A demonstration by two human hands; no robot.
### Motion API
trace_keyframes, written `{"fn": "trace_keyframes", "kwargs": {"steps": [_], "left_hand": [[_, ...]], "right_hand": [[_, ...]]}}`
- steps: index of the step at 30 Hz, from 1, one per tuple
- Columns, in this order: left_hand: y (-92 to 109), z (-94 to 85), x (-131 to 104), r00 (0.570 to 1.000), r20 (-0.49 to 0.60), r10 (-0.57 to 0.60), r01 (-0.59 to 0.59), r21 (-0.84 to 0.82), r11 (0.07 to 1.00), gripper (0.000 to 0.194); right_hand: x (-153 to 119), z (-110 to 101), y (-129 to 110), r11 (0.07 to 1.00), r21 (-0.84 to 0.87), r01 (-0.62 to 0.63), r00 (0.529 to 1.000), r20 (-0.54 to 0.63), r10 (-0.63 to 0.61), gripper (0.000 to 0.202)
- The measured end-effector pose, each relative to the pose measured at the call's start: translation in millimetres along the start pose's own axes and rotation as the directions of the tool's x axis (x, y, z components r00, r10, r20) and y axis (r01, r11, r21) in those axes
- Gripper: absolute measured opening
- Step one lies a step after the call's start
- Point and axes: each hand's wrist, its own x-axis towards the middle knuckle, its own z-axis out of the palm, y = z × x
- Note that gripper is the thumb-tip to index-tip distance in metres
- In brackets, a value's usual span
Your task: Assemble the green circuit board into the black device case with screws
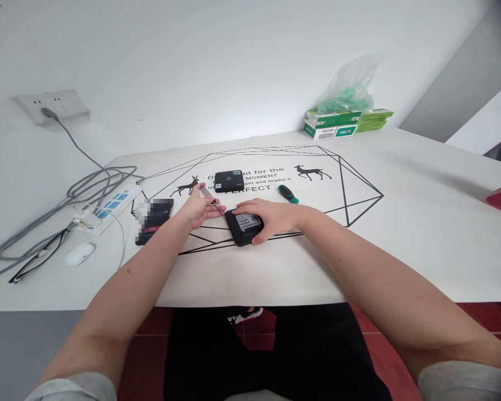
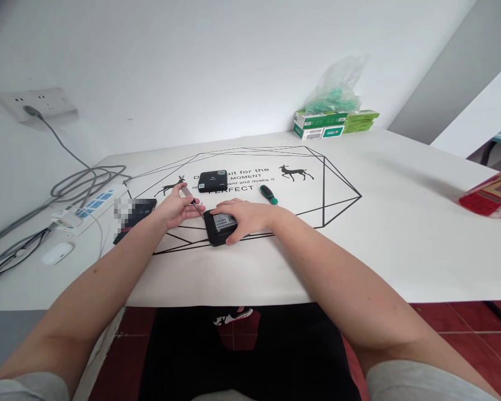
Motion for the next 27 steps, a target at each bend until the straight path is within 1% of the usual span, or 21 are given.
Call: {"fn": "trace_keyframes", "kwargs": {"steps": [3,7,10,12,14,16,17,18,20,21,22,24,26,27], "left_hand": [[-2.2,-3.2,0.4,0.999,0.048,0.001,-0.001,-0.013,1.0,0.078],[-4.0,-4.0,-2.8,0.993,0.114,-0.026,0.027,-0.004,1.0,0.068],[-4.3,-0.6,-6.5,0.99,0.139,-0.033,0.031,0.016,0.999,0.064],[-3.7,1.8,-7.3,0.993,0.114,-0.018,0.016,0.025,1.0,0.066],[-2.1,1.8,-5.8,0.998,0.064,0.012,-0.016,0.063,0.998,0.068],[0.2,-2.4,-2.1,0.995,-0.02,0.098,-0.092,0.199,0.976,0.069],[1.3,-6.0,0.3,0.984,-0.067,0.167,-0.138,0.315,0.939,0.068],[2.0,-10.3,3.0,0.959,-0.109,0.263,-0.187,0.457,0.87,0.066],[1.3,-19.1,8.8,0.897,-0.109,0.429,-0.234,0.705,0.669,0.065],[-0.2,-22.8,11.7,0.882,-0.099,0.462,-0.229,0.766,0.6,0.064],[-2.4,-25.5,14.4,0.876,-0.087,0.475,-0.229,0.791,0.567,0.062],[-7.6,-27.9,18.7,0.879,-0.046,0.474,-0.235,0.824,0.515,0.059],[-11.1,-26.8,20.3,0.875,-0.032,0.483,-0.207,0.877,0.434,0.054],[-11.4,-25.5,19.8,0.866,-0.035,0.498,-0.19,0.9,0.393,0.052]], "right_hand": [[0.0,0.0,-2.0,1.0,0.021,0.012,1.0,-0.006,-0.012,0.102],[0.0,0.3,-4.7,0.999,0.02,0.031,0.999,-0.022,-0.03,0.099],[-0.2,0.1,-5.2,1.0,0.026,0.014,1.0,-0.018,-0.014,0.099],[0.1,0.4,-4.9,1.0,0.019,-0.013,1.0,-0.005,0.013,0.102],[1.2,1.7,-4.5,1.0,0.008,-0.026,1.0,-0.008,0.026,0.106],[3.1,4.2,-4.8,1.0,0.008,-0.008,1.0,-0.026,0.009,0.106],[4.1,5.7,-5.5,1.0,0.011,0.004,0.999,-0.037,-0.003,0.104],[5.2,7.3,-6.4,1.0,0.012,0.015,0.999,-0.047,-0.014,0.103],[7.1,10.3,-8.9,1.0,0.002,0.026,0.998,-0.063,-0.026,0.101],[7.8,11.6,-10.4,1.0,-0.009,0.03,0.997,-0.07,-0.03,0.1],[8.3,12.5,-11.7,0.999,-0.02,0.034,0.997,-0.075,-0.035,0.098],[8.7,13.5,-13.9,0.999,-0.036,0.039,0.995,-0.086,-0.042,0.094],[8.5,13.1,-14.4,0.998,-0.047,0.03,0.994,-0.107,-0.035,0.089],[8.4,12.5,-13.8,0.998,-0.051,0.021,0.992,-0.124,-0.027,0.087]]}}
